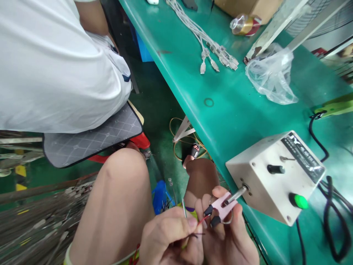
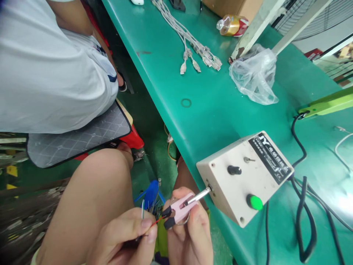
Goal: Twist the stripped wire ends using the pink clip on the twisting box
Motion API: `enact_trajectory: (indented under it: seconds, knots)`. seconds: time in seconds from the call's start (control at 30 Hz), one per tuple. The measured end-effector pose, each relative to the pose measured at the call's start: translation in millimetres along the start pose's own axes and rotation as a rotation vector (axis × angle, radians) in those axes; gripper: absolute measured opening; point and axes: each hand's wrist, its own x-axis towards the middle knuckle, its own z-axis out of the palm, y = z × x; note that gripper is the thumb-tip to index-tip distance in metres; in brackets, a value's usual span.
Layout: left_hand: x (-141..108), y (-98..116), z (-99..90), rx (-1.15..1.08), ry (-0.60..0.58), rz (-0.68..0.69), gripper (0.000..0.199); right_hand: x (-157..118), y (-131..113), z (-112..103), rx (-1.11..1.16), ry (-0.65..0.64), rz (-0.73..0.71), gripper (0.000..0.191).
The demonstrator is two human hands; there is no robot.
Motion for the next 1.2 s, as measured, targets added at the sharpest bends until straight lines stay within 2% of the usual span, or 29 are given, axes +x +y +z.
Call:
enact_trajectory:
  seconds: [0.13, 0.23, 0.33, 0.47, 0.6, 0.77, 1.0, 1.2]
  knots:
    - [1, -2, 1.1, 0.003, -0.016, 0.013, 0.012, -3, 1, -3, 0.016, 0.018, 0.037, 0.036]
    - [-3, -5, 0.4, -0.033, -0.071, 0.01, 0.017, -6, 1, -3, 0.033, 0.024, 0.053, 0.038]
    - [-6, -6, -0.9, -0.062, -0.094, -0.01, 0.021, -6, 0, -7, 0.028, 0.038, 0.055, 0.05]
    - [-5, -5, -1.0, -0.06, -0.09, -0.023, 0.026, -2, 3, -26, 0.054, 0.042, 0.15, 0.067]
    - [-2, -4, 0.1, -0.099, -0.088, -0.02, 0.027, 0, 8, -39, 0.015, 0.114, 0.15, 0.059]
    - [-1, -4, -1.6, -0.064, -0.128, -0.02, 0.023, -1, 7, -38, -0.077, 0.136, 0.157, 0.05]
    - [-10, -6, -7.9, -0.046, -0.138, -0.016, 0.017, -2, 5, -28, -0.059, -0.037, 0.087, 0.026]
    - [-15, -7, -9.6, -0.075, -0.064, 0.018, 0.021, -4, 7, -24, -0.095, -0.122, 0.054, 0.024]
